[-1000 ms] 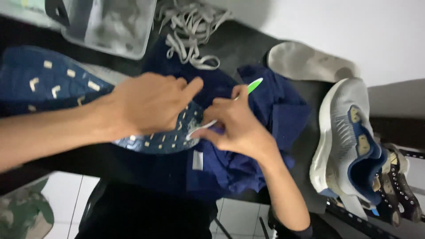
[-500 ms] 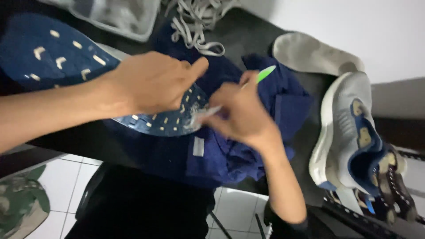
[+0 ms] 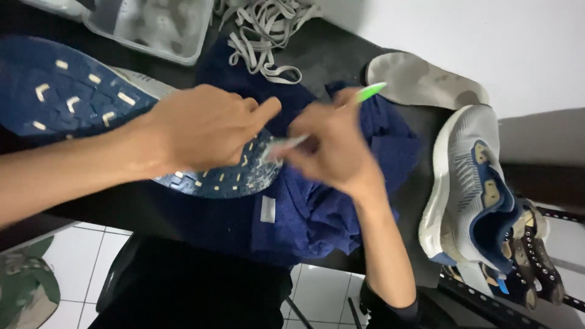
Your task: Scrubbing the upper, midsole, and sole of a sneaker using a large brush and a toothbrush with soapy water.
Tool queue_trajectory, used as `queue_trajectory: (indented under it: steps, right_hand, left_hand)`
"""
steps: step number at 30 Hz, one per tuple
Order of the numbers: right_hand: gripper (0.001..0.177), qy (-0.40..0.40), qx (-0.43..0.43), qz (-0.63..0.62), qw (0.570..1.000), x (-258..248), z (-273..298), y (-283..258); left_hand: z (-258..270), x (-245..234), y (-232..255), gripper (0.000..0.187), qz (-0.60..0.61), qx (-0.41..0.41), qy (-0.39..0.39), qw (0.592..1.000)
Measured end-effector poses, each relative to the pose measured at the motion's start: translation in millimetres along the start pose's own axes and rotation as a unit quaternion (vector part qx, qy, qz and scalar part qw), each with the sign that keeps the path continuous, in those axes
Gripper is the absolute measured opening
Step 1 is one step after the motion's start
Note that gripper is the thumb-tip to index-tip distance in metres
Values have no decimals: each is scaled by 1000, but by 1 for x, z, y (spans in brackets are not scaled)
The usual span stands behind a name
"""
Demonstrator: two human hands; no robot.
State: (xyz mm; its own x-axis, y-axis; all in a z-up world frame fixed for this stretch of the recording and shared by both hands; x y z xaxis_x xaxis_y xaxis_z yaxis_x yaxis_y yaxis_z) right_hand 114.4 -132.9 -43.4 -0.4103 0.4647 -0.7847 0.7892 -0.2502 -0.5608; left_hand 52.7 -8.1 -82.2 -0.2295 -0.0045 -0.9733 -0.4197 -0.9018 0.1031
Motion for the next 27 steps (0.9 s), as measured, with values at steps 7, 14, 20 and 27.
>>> queue_trajectory:
  steps: [7, 14, 20, 27]
  right_hand:
    - [45, -18, -20, 1, 1000, 0, -5, -6]
    - [44, 7, -25, 49, 998, -4, -2, -15]
    - [43, 1, -21, 43, 999, 2, -4, -17]
    - [41, -3, -22, 52, 998, 0, -1, -16]
  left_hand:
    - [-1, -4, 1, 37, -18, 22, 28, 999]
    - [0, -9, 1, 42, 20, -9, -25, 999]
    - [0, -1, -2, 42, -3, 9, 31, 999]
    - [5, -9, 2, 35, -43, 15, 56, 997]
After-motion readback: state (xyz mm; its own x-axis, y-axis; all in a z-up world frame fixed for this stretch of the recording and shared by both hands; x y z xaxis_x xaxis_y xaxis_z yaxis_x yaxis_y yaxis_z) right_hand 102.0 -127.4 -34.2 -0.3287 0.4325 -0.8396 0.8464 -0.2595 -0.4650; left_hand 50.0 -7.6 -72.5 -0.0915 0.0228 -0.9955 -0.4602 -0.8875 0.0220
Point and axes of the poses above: each hand's wrist, its own z-axis away from the middle knuckle, its own x-axis out of the palm, y = z × x, the point moved 7 cm from there along -z, towards the middle knuckle, and after that the axes turned 5 degrees about -z, right-handed, at the moved point
